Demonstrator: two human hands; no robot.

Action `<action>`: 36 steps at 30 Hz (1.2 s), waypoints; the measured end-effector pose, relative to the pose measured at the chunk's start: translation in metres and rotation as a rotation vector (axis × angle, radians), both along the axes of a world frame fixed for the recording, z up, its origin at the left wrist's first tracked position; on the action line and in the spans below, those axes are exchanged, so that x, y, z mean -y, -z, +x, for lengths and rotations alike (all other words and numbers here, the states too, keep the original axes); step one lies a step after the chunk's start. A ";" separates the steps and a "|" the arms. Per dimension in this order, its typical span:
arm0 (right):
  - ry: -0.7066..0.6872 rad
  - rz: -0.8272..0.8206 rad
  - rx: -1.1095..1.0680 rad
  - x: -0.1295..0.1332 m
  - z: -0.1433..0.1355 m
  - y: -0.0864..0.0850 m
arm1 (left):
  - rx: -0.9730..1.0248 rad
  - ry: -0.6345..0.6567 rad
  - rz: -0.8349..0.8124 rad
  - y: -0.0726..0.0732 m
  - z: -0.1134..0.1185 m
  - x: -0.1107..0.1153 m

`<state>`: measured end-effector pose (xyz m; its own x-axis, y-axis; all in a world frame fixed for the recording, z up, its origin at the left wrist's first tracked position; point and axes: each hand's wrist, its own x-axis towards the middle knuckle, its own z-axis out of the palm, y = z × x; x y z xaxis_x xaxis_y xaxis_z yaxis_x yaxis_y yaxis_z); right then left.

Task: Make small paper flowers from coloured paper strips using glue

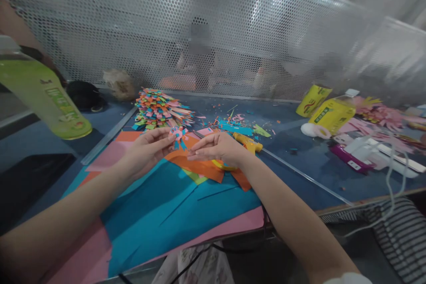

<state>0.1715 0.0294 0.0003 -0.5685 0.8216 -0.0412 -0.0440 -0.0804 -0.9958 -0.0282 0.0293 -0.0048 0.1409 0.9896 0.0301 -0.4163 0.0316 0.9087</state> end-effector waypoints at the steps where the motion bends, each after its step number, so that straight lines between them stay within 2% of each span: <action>1: 0.005 -0.021 -0.001 -0.001 0.001 0.001 | -0.006 0.003 0.005 0.000 0.000 0.000; 4: 0.012 -0.046 0.017 -0.002 0.003 0.001 | -0.021 0.004 0.014 0.000 -0.001 -0.001; 11: 0.009 0.019 0.066 0.001 0.003 -0.005 | -0.028 0.006 0.015 0.000 0.000 0.000; 15: 0.072 0.057 0.039 0.003 0.005 -0.009 | -0.007 0.001 0.025 -0.004 0.000 0.000; 22: 0.099 0.126 0.102 0.024 0.010 -0.017 | 0.072 -0.047 0.036 -0.009 -0.002 0.001; 26: 0.088 0.158 0.248 0.048 0.017 -0.027 | 0.048 -0.036 0.032 -0.008 -0.001 0.002; 29: 0.176 0.296 0.493 0.069 0.031 -0.039 | 0.040 -0.028 0.047 -0.009 -0.002 0.003; 32: 0.188 0.308 0.780 0.091 0.056 -0.052 | 0.014 -0.029 0.061 -0.010 -0.002 0.004; 36: 0.247 0.370 0.917 0.120 0.097 -0.070 | -0.017 -0.011 0.077 -0.010 0.000 0.005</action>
<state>0.2686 -0.0911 0.0701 -0.2584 0.9613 -0.0958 0.7751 0.1471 -0.6144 -0.0286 0.0240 0.0050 0.1315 0.9859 0.1038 -0.4010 -0.0428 0.9151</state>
